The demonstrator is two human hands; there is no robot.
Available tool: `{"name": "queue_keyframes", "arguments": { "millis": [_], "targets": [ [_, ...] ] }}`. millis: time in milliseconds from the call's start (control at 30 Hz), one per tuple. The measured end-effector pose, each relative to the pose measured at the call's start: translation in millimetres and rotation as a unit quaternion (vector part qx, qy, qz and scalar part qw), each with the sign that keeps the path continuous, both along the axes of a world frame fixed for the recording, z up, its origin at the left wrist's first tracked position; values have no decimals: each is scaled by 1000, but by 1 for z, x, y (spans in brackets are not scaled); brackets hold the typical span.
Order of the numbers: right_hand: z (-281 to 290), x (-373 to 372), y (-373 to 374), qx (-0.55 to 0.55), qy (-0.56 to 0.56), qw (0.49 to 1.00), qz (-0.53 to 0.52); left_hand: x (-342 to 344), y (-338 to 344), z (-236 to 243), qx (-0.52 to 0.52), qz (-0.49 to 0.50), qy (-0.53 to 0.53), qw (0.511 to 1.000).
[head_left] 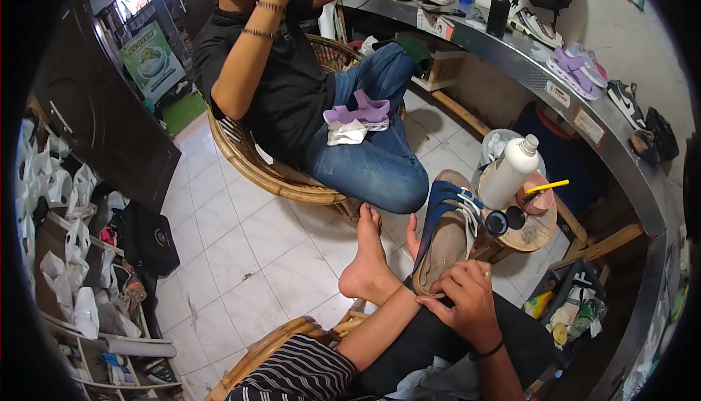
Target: Replacing or repairing a buckle on a sandal.
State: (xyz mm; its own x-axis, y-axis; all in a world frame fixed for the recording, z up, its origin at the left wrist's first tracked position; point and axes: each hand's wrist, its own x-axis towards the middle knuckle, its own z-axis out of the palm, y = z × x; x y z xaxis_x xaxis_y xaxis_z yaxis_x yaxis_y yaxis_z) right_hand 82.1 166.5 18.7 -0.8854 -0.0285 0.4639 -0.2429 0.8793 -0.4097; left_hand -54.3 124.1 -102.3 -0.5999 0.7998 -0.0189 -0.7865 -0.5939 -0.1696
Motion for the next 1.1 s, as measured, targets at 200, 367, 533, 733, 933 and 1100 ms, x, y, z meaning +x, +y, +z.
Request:
{"name": "queue_keyframes", "arguments": {
  "millis": [200,367,533,733,933,1100],
  "targets": [
    [0,2,1,-10,-20,1000,6,2,1,-3,73,-24,18,997],
    [4,4,-6,-2,-17,1000,-14,2,-1,-8,114,-34,17,993],
    [-2,0,-1,-19,-11,1000,-8,2,-1,-2,32,-25,12,999],
    [6,-1,-2,6,-7,1000,-8,-6,-1,-11,85,-39,12,996],
    [1,1,-2,-27,1,1000,-12,-8,-4,-11,48,-31,8,998],
    [-2,7,-3,-22,-47,999,17,-2,-3,-15,-93,27,13,995]
  ]
}}
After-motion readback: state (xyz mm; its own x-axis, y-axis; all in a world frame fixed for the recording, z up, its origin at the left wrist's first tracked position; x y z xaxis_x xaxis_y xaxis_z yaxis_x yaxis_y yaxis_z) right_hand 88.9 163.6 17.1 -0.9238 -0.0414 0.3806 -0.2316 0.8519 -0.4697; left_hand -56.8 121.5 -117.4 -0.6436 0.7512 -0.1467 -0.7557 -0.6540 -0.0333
